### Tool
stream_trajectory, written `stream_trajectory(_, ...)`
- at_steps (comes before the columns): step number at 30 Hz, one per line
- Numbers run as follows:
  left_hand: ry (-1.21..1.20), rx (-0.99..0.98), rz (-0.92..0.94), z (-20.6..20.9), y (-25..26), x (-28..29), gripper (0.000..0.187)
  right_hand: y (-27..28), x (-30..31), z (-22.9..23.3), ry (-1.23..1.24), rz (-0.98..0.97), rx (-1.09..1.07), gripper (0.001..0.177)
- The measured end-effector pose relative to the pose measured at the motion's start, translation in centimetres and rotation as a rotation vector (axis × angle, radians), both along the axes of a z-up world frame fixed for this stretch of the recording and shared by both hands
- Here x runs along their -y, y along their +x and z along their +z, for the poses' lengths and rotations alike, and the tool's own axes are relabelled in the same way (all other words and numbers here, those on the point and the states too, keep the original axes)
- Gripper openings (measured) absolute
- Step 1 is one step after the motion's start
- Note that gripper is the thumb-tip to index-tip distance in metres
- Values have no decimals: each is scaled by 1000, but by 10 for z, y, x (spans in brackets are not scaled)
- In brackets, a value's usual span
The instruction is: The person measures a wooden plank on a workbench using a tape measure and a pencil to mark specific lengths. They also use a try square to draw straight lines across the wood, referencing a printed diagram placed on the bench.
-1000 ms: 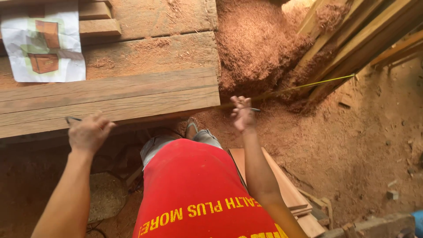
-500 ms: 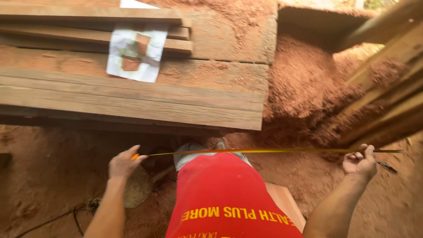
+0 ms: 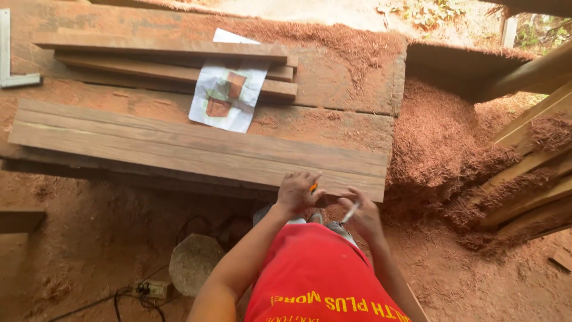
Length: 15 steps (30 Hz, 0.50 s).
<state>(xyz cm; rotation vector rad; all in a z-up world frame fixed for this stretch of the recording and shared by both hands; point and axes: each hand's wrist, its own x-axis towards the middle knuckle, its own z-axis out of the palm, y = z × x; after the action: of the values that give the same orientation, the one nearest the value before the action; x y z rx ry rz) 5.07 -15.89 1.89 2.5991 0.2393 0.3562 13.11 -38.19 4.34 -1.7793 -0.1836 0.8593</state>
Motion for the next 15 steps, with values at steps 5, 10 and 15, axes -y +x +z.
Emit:
stream_trajectory(5, 81, -160, 18, -17, 43, -84, 33, 13, 55, -42, -148, -330, 166, 55)
stream_trajectory(10, 163, -197, 68, -47, 96, -157, 37, -21, 64, -37, -413, -398, 212, 49)
stream_trajectory(15, 121, -434, 104, -52, 101, -176, 60, -77, 113, -166, -390, -456, 171, 48)
